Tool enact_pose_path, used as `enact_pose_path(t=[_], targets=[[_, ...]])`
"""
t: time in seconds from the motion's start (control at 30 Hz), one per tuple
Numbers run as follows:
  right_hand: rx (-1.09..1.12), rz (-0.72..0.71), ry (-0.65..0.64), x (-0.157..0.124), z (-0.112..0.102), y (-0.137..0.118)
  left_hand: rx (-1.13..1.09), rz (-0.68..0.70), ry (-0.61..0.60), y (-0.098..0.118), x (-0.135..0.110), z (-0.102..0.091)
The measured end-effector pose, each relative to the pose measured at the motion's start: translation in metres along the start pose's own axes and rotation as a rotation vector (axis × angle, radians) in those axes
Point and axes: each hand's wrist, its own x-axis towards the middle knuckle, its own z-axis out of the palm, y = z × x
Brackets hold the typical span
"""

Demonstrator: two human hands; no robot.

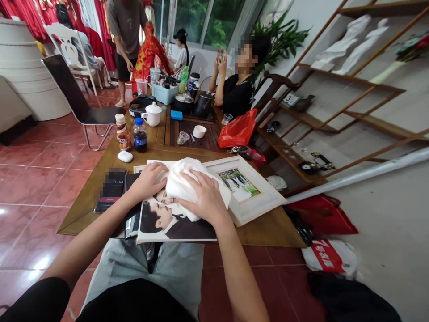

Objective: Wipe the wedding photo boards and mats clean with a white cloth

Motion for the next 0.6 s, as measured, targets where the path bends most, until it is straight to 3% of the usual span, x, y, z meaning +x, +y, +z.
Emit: enact_pose_path(t=[0.13, 0.43, 0.6], targets=[[-0.004, -0.025, -0.035, 0.006, -0.002, 0.004, -0.003, 0.003, 0.002, -0.001, 0.000, 0.001], [-0.003, 0.202, -0.014, 0.044, 0.006, 0.027, -0.026, -0.026, -0.002, -0.003, -0.001, 0.002], [0.022, 0.068, -0.030, 0.052, 0.010, 0.014, -0.009, -0.020, -0.005, -0.003, 0.000, 0.001]])
